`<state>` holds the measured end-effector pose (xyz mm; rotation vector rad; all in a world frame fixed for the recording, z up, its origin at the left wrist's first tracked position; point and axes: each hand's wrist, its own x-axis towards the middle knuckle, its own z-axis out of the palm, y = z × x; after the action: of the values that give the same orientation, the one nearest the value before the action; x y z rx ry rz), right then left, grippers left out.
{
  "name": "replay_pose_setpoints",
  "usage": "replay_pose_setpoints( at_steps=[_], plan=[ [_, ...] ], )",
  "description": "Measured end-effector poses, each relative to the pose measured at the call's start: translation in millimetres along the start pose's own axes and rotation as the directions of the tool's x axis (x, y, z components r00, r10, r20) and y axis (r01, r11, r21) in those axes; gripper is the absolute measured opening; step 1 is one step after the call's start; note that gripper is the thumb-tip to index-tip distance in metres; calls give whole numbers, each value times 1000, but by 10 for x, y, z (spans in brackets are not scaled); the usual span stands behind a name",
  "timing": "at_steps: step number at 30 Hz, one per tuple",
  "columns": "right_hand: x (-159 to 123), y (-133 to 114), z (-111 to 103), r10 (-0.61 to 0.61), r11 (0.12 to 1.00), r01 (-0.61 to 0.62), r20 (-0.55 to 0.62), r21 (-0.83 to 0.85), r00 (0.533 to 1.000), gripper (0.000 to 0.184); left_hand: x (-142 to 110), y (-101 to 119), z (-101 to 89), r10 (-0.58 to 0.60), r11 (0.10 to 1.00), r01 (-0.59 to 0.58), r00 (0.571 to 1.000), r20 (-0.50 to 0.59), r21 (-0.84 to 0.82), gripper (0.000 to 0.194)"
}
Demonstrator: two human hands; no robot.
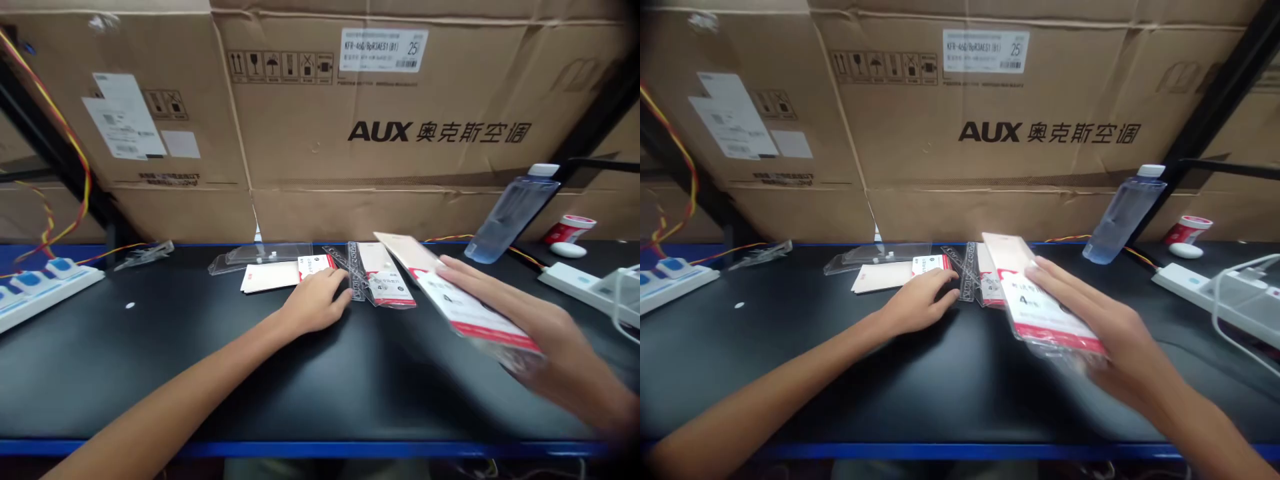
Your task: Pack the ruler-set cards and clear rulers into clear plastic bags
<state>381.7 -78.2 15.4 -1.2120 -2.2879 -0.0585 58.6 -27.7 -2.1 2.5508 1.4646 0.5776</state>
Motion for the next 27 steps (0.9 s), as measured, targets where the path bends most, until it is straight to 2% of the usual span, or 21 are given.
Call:
replay_pose_setpoints(
  at_steps=[1,6,10,14,18,22,24,27],
  plan=[
    [166,99,65,-31,999,31,-1,-20,1000,65,85,28,42,-10,1000,10,1000,-7,24,41],
    [790,477,466,-109,981,144,240,-133,965,57,429,116,213,1,994,-2,1000,9,112,50],
    [953,625,589,-192,955,249,301,-164,934,66,573,77,283,34,993,-38,999,37,110,48],
    [974,718,613,-220,960,267,362,-85,906,73,549,40,293,71,994,-72,997,23,76,44],
    [984,727,649,-222,959,273,396,-76,891,70,450,13,265,92,995,-93,996,16,46,40],
    [994,630,649,-228,954,289,432,-81,872,73,387,1,240,90,996,-90,996,10,17,35],
    [1021,551,626,-205,960,266,427,-87,880,75,380,11,241,81,997,-81,997,2,6,33],
    [1135,408,606,-113,977,172,372,-129,922,67,387,48,255,60,998,-60,998,-18,-2,29]
  ],
)
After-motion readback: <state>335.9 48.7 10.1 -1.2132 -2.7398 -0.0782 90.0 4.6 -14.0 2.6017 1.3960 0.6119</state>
